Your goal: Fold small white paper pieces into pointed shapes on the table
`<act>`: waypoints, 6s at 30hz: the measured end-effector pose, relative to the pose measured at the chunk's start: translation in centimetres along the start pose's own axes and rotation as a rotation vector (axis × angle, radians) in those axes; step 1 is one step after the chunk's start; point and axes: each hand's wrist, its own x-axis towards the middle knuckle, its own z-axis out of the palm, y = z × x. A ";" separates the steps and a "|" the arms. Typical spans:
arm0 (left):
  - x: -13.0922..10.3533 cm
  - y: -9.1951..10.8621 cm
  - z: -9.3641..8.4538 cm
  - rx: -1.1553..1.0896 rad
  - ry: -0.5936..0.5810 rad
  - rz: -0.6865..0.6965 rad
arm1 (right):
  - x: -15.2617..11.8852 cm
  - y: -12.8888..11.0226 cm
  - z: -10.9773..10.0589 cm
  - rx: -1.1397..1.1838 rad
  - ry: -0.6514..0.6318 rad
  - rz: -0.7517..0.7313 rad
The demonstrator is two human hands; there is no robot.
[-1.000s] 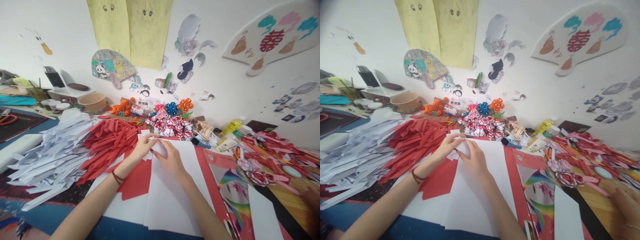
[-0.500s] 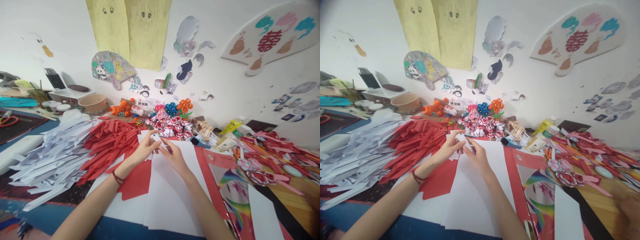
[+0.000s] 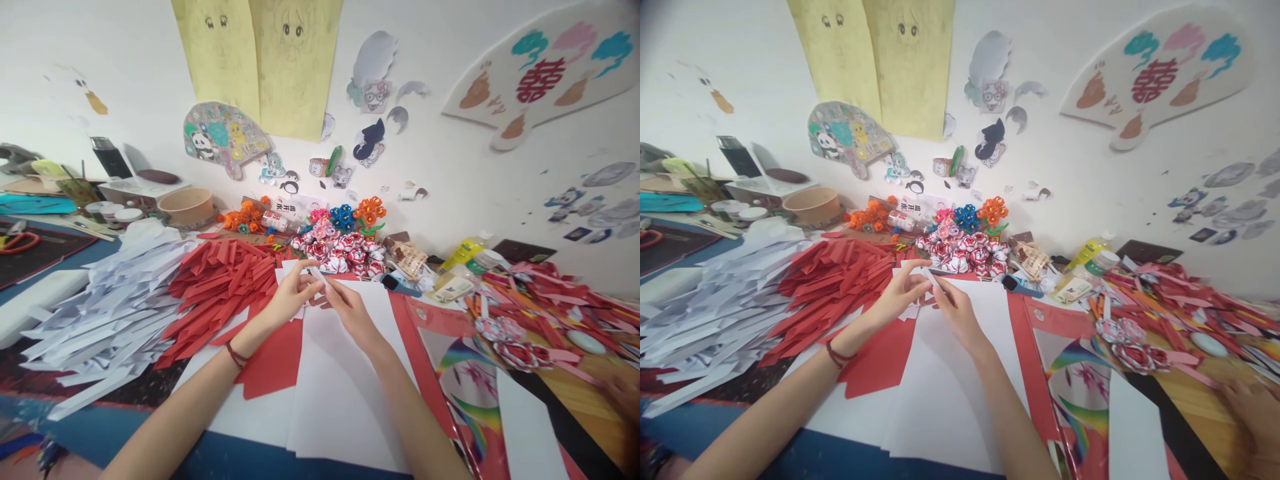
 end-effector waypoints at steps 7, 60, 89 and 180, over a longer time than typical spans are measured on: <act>-0.3 0.9 0.1 0.158 0.107 0.080 | -0.1 -0.1 0.2 0.015 -0.016 0.025; -0.6 0.7 0.3 0.343 0.089 0.060 | -0.2 0.6 0.3 -0.136 0.041 -0.044; -0.1 0.4 -0.2 0.102 0.090 -0.030 | -0.4 -0.5 -1.6 0.126 0.091 0.206; -0.2 -0.3 0.4 0.091 0.124 -0.205 | 0.5 1.2 -3.0 -0.004 0.291 0.162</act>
